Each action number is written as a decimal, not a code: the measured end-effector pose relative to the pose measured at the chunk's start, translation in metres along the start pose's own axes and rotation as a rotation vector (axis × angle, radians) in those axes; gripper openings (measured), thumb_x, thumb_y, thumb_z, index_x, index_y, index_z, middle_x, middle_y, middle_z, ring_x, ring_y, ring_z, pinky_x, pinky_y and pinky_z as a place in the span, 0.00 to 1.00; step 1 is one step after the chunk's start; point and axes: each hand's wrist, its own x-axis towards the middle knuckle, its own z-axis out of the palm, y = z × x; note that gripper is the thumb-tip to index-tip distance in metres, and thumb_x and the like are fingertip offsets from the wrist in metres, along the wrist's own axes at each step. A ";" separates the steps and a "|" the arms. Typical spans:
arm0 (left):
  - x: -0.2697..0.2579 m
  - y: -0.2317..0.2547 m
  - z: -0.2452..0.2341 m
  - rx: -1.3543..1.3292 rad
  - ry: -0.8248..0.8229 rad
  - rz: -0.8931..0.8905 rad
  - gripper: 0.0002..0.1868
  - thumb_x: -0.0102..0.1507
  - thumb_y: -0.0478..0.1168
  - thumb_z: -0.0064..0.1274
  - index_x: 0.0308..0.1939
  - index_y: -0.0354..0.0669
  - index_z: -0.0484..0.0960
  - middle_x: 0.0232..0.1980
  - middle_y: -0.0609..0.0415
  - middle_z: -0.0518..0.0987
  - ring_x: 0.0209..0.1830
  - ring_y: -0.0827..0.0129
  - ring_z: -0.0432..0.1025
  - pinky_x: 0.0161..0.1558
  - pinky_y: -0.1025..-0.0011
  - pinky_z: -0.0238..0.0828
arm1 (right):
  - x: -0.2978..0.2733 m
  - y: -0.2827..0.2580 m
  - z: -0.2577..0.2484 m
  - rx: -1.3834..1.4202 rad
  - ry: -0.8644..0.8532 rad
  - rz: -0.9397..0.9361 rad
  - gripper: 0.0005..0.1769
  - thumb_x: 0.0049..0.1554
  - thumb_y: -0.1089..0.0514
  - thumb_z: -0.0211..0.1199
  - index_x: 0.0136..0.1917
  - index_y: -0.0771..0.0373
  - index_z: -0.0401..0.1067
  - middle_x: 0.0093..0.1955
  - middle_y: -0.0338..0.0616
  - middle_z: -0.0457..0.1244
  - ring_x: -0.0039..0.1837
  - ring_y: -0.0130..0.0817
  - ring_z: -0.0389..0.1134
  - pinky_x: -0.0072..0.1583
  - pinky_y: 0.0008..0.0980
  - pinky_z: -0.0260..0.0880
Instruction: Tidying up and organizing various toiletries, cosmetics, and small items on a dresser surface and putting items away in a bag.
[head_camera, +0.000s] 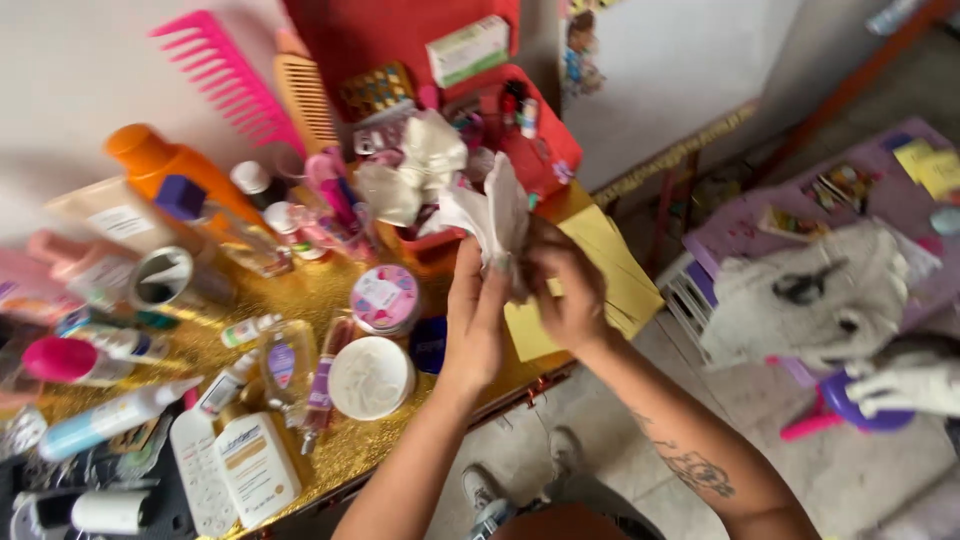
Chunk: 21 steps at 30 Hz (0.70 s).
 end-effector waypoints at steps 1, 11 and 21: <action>-0.008 0.008 0.013 0.003 -0.039 0.008 0.22 0.72 0.44 0.48 0.66 0.35 0.70 0.52 0.53 0.74 0.50 0.71 0.67 0.54 0.71 0.66 | 0.000 -0.013 -0.003 -0.037 -0.008 -0.054 0.14 0.64 0.60 0.59 0.62 0.65 0.66 0.70 0.60 0.64 0.66 0.49 0.70 0.65 0.42 0.72; -0.119 -0.102 0.118 -0.200 -0.553 -0.101 0.12 0.74 0.37 0.52 0.60 0.39 0.73 0.70 0.50 0.63 0.64 0.67 0.65 0.69 0.65 0.64 | -0.253 0.001 -0.161 -0.489 0.164 0.191 0.18 0.56 0.57 0.66 0.58 0.61 0.70 0.54 0.51 0.66 0.57 0.43 0.69 0.56 0.39 0.70; -0.140 -0.416 0.268 -0.326 -0.353 -0.638 0.21 0.63 0.24 0.51 0.57 0.41 0.67 0.51 0.55 0.74 0.52 0.70 0.71 0.52 0.70 0.72 | -0.283 0.163 -0.336 -0.522 -0.253 0.527 0.39 0.41 0.66 0.67 0.68 0.62 0.66 0.59 0.61 0.62 0.56 0.62 0.64 0.53 0.52 0.69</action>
